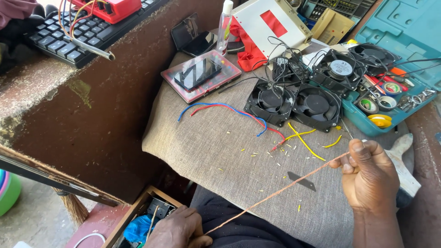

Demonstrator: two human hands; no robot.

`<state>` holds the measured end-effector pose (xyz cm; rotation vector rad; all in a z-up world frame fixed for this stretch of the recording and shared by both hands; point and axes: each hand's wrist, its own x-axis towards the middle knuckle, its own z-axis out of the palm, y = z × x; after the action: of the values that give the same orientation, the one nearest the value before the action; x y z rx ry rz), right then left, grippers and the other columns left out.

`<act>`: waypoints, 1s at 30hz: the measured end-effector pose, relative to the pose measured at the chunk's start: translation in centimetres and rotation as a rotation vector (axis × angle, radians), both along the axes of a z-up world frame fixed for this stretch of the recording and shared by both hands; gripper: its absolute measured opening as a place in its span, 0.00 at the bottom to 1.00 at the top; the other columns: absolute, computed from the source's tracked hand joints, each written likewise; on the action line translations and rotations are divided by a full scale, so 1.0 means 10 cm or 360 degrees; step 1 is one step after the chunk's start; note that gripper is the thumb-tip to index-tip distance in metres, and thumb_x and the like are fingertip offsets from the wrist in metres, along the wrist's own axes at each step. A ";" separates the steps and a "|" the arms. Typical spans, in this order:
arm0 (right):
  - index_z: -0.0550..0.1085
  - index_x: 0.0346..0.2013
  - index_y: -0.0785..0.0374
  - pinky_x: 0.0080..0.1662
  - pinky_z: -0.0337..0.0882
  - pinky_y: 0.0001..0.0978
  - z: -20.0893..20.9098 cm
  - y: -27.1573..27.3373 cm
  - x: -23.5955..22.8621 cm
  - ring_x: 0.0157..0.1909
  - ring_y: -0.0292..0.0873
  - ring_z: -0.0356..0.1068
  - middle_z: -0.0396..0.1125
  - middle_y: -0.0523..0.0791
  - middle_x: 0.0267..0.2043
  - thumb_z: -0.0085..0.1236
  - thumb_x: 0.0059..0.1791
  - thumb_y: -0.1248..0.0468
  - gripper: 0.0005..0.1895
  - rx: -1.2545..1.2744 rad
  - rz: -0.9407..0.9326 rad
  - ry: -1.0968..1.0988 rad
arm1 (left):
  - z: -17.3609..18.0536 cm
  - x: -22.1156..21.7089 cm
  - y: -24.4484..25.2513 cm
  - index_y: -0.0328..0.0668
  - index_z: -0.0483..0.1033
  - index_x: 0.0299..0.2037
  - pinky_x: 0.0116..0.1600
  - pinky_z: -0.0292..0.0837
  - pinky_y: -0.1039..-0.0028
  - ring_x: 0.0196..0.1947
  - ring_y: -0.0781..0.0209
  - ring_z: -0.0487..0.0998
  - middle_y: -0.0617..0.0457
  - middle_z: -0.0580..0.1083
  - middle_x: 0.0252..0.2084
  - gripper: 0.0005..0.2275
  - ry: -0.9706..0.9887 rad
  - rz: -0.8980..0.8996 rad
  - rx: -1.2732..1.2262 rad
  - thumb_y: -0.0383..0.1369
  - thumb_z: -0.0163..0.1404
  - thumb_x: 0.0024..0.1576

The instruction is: Stripping insulation from electrical wires using a utility blade and twisting the copper strands.

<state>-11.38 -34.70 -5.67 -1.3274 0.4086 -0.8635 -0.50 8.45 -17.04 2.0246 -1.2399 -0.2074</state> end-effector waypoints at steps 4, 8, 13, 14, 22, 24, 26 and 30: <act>0.72 0.39 0.50 0.40 0.77 0.44 0.01 -0.04 -0.04 0.26 0.36 0.58 0.57 0.38 0.27 0.60 0.58 0.58 0.06 0.0026 0.0027 -0.0022 | 0.21 0.02 0.03 0.63 0.72 0.30 0.36 0.73 0.72 0.31 0.72 0.80 0.70 0.74 0.28 0.18 0.0523 0.0294 0.0582 0.58 0.62 0.59; 0.72 0.42 0.56 0.44 0.77 0.46 0.03 -0.11 -0.06 0.32 0.40 0.65 0.62 0.40 0.33 0.58 0.60 0.59 0.07 0.0024 0.0200 0.0049 | 0.25 0.01 0.07 0.56 0.82 0.32 0.32 0.70 0.82 0.27 0.79 0.76 0.70 0.76 0.26 0.14 0.1075 0.0072 0.0236 0.51 0.60 0.62; 0.73 0.41 0.56 0.42 0.76 0.39 -0.10 -0.20 -0.04 0.34 0.40 0.67 0.65 0.41 0.35 0.61 0.58 0.56 0.08 0.0089 0.0242 0.0148 | 0.24 0.13 0.10 0.54 0.85 0.53 0.57 0.75 0.85 0.50 0.78 0.83 0.68 0.83 0.48 0.17 0.1366 -0.0289 0.0276 0.48 0.47 0.65; 0.75 0.43 0.56 0.42 0.77 0.38 -0.12 -0.23 -0.05 0.36 0.40 0.68 0.68 0.42 0.37 0.61 0.58 0.55 0.09 0.0099 0.0242 0.0185 | 0.11 0.17 0.11 0.50 0.82 0.58 0.59 0.72 0.85 0.53 0.76 0.81 0.67 0.82 0.52 0.18 0.1345 -0.0496 0.0225 0.46 0.44 0.67; 0.74 0.42 0.61 0.40 0.76 0.41 -0.04 -0.12 -0.02 0.31 0.48 0.72 0.68 0.47 0.29 0.61 0.58 0.57 0.10 -0.0072 0.0165 0.0201 | 0.27 0.18 0.13 0.56 0.88 0.38 0.43 0.76 0.80 0.37 0.75 0.82 0.68 0.83 0.35 0.10 0.0998 -0.0374 0.0260 0.47 0.58 0.63; 0.73 0.42 0.61 0.40 0.77 0.41 -0.01 -0.05 -0.03 0.31 0.48 0.73 0.68 0.47 0.28 0.60 0.58 0.56 0.11 -0.0142 0.0111 0.0236 | 0.28 0.13 0.11 0.57 0.88 0.34 0.39 0.76 0.76 0.35 0.71 0.81 0.68 0.81 0.31 0.10 0.0785 -0.0415 0.0115 0.47 0.60 0.62; 0.69 0.40 0.60 0.41 0.79 0.40 0.06 0.09 0.02 0.29 0.41 0.67 0.63 0.43 0.28 0.60 0.58 0.53 0.14 -0.0203 0.0104 0.0141 | 0.34 0.08 0.10 0.68 0.85 0.28 0.35 0.74 0.74 0.40 0.79 0.80 0.76 0.77 0.31 0.07 0.0417 -0.0083 0.0568 0.49 0.64 0.55; 0.69 0.43 0.62 0.41 0.81 0.42 0.06 0.13 0.06 0.25 0.39 0.65 0.59 0.43 0.28 0.58 0.59 0.53 0.15 -0.0316 0.0030 0.0150 | -0.04 0.11 0.15 0.64 0.78 0.27 0.40 0.76 0.71 0.38 0.70 0.80 0.70 0.76 0.32 0.14 0.0253 -0.0155 0.0362 0.55 0.65 0.56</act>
<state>-10.73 -33.35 -5.10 -1.5575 0.3903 -0.8442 0.60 9.92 -17.44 2.0929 -1.2618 -0.5685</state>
